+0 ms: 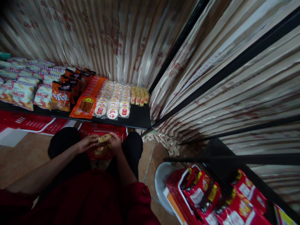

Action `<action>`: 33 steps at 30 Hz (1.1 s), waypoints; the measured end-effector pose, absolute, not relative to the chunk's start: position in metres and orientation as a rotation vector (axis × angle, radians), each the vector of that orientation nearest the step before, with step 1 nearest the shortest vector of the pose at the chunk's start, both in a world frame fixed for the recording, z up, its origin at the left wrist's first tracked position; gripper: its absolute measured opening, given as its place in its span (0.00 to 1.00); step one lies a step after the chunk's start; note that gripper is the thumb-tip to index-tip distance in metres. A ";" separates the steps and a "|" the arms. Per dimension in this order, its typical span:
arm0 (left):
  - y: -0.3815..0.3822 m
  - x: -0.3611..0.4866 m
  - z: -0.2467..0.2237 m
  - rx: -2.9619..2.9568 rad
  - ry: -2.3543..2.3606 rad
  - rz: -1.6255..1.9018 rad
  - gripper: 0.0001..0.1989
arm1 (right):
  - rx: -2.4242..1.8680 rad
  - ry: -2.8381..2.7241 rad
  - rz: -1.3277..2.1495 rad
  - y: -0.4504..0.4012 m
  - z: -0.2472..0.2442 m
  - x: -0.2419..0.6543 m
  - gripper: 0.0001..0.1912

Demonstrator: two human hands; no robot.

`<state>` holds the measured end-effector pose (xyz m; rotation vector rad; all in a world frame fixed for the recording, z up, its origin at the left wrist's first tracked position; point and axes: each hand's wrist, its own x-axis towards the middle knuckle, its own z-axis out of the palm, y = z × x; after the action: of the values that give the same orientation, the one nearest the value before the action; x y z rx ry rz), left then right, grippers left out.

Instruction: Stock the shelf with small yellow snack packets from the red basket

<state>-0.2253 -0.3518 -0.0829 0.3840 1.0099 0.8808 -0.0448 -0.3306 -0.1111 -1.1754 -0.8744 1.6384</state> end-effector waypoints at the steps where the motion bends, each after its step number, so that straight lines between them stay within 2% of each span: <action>1: -0.353 -0.225 -0.083 0.385 0.998 0.881 0.05 | -1.180 -0.858 1.635 -0.330 -0.109 -0.044 0.20; 22: -0.353 -0.209 -0.068 0.526 0.955 0.826 0.12 | -1.088 -0.764 1.603 -0.313 -0.089 -0.035 0.23; 33: -0.347 -0.202 -0.055 0.553 0.964 0.855 0.15 | -1.083 -0.836 1.600 -0.313 -0.065 -0.031 0.19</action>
<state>-0.2022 -0.3473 -0.0550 0.5534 0.9645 0.8546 -0.0305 -0.3130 -0.0654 -1.0832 -0.8364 1.5999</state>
